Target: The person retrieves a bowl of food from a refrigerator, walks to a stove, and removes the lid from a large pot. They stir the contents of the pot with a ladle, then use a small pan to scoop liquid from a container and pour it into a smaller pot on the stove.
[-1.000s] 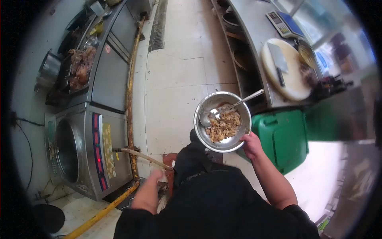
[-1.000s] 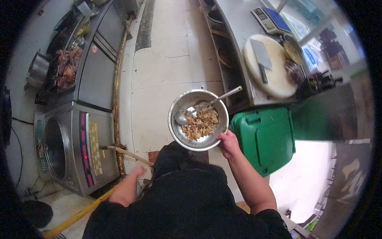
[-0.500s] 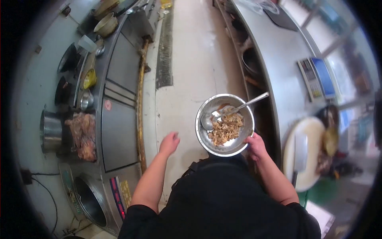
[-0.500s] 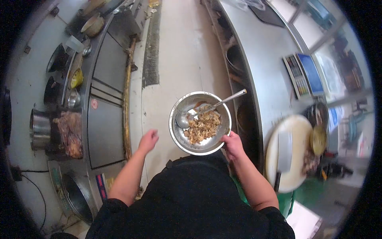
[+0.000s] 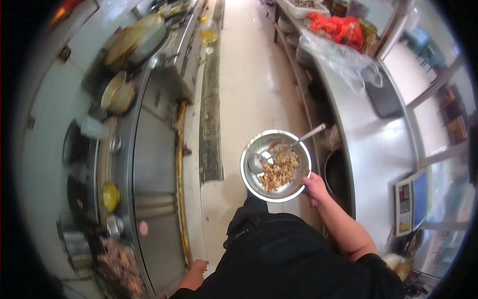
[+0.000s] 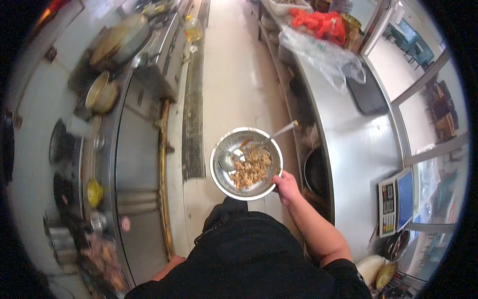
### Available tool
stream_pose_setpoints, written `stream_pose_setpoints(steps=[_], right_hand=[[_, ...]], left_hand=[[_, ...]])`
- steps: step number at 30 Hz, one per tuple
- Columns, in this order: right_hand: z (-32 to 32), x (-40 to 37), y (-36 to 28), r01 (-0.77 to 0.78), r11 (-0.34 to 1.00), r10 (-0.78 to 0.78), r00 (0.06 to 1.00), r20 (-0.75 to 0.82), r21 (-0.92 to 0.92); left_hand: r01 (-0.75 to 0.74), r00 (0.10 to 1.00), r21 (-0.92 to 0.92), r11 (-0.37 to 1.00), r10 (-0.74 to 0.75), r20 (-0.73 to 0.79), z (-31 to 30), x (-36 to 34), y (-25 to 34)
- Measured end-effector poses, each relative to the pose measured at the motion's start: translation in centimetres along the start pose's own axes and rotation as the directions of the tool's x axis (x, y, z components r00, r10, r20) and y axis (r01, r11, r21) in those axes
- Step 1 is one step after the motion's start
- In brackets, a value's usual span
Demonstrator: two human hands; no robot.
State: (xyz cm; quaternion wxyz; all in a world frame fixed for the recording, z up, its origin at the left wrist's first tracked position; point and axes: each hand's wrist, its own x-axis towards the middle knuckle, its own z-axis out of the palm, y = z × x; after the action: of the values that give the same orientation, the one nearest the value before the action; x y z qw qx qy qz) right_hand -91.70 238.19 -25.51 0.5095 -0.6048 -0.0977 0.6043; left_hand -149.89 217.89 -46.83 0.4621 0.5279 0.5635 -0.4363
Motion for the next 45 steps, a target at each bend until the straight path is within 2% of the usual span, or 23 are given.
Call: stream_pose_setpoints(steps=[1, 3, 6, 7, 11, 15, 18, 19, 21, 22, 23, 24, 25, 26, 28, 33, 36, 38, 40, 41, 42, 43, 45], right_hand=[[-0.1, 3.0, -0.6, 0.024, 1.0, -0.024, 1.0, -0.003, 0.008], [0.1, 9.8, -2.4, 0.041, 0.999, -0.041, 0.998, -0.053, -0.003], [1.7, 14.9, -9.8, -0.014, 0.997, 0.022, 0.992, -0.121, 0.07], [-0.5, 17.5, -13.2, -0.024, 0.997, 0.034, 0.991, -0.133, 0.073], [-0.5, 29.4, -20.5, 0.013, 0.992, 0.004, 0.99, -0.139, 0.122], [2.5, 40.4, -26.0, 0.037, 0.983, -0.01, 0.989, -0.15, 0.182], [5.9, 49.7, -32.1, 0.005, 0.987, 0.019, 0.989, -0.149, 0.159], [7.6, 52.3, -33.8, 0.01, 0.985, 0.019, 0.986, -0.167, 0.173], [11.8, 56.4, -37.8, 0.016, 0.993, 0.001, 0.99, -0.142, 0.115], [12.9, 58.4, -40.1, -0.001, 0.994, 0.017, 0.991, -0.136, 0.113], [13.9, 60.4, -42.4, 0.016, 0.992, 0.005, 0.987, -0.163, 0.124], [14.7, 62.3, -44.5, 0.006, 0.994, 0.011, 0.987, -0.161, 0.107], [15.3, 64.3, -46.2, -0.002, 0.996, 0.017, 0.987, -0.159, 0.094], [15.4, 66.5, -47.7, 0.003, 0.995, 0.013, 0.985, -0.171, 0.095], [14.9, 69.9, -50.3, 0.046, 0.987, -0.013, 0.978, -0.208, 0.154], [14.3, 75.3, -51.8, 0.226, 0.891, -0.072, 0.927, -0.368, 0.394], [9.4, 75.1, -51.5, 0.422, 0.789, -0.072, 0.785, -0.615, 0.447], [8.5, 75.1, -50.5, 0.535, 0.703, -0.018, 0.672, -0.74, 0.468], [8.3, 74.7, -49.3, 0.576, 0.663, 0.058, 0.598, -0.8, 0.478], [8.6, 74.7, -49.5, 0.621, 0.617, 0.145, 0.516, -0.845, 0.484], [7.6, 74.7, -49.8, 0.669, 0.569, 0.23, 0.429, -0.874, 0.478], [7.4, 75.3, -50.1, 0.674, 0.566, 0.23, 0.424, -0.876, 0.475], [6.4, 76.6, -49.7, 0.752, 0.444, 0.324, 0.373, -0.869, 0.488]], left_hand=[[-0.031, 0.999, 0.077, 0.997, 0.028, 0.039, -4.8, 1.5, 2.5], [-0.038, 0.986, -0.045, 0.998, 0.03, -0.165, -18.7, 3.3, 9.5], [-0.139, 0.839, -0.181, 0.974, 0.019, -0.544, -38.1, 4.6, 20.9], [-0.329, 0.724, -0.267, 0.906, 0.06, -0.687, -43.7, 3.9, 26.9], [-0.614, 0.582, -0.312, 0.725, 0.147, -0.8, -66.7, 1.1, 41.3], [-0.727, 0.477, -0.237, 0.644, 0.226, -0.849, -79.6, 2.9, 47.4], [-0.603, 0.571, -0.221, 0.766, 0.221, -0.791, -84.1, 9.7, 47.3], [-0.476, 0.65, -0.229, 0.849, 0.164, -0.742, -84.1, 10.8, 46.2], [-0.143, 0.907, -0.201, 0.969, 0.047, -0.419, -85.3, 10.6, 42.9], [-0.151, 0.921, -0.15, 0.977, 0.084, -0.379, -82.8, 17.3, 37.8], [-0.085, 0.973, -0.051, 0.995, 0.072, -0.22, -83.7, 16.0, 37.3], [-0.092, 0.957, 0.026, 0.995, 0.096, -0.274, -81.5, 21.2, 32.5], [-0.248, 0.917, 0.379, 0.891, 0.342, -0.204, -83.7, 19.0, 32.4], [-0.192, 0.922, -0.009, 0.981, 0.178, -0.344, -85.6, 16.4, 32.9], [-0.14, 0.962, 0.505, 0.851, 0.237, -0.133, -86.7, 23.5, 28.5], [-0.145, 0.967, 0.41, 0.901, 0.217, -0.134, -109.6, 26.6, 33.3], [-0.142, 0.917, 0.413, 0.9, 0.277, -0.288, -128.5, 27.6, 44.4], [-0.227, 0.69, 0.319, 0.92, 0.384, -0.614, -141.5, 28.2, 51.2], [-0.294, 0.466, 0.295, 0.909, 0.406, -0.786, -152.8, 26.2, 59.7], [-0.4, 0.685, -0.05, 0.915, 0.262, -0.68, -158.9, 26.5, 63.7], [-0.388, 0.504, 0.194, 0.901, 0.384, -0.774, -161.6, 23.0, 69.8], [-0.675, 0.499, -0.097, 0.731, 0.356, -0.79, -165.0, 22.8, 73.4], [-0.804, 0.472, -0.165, 0.572, 0.443, -0.762, -170.0, 23.1, 80.3]])
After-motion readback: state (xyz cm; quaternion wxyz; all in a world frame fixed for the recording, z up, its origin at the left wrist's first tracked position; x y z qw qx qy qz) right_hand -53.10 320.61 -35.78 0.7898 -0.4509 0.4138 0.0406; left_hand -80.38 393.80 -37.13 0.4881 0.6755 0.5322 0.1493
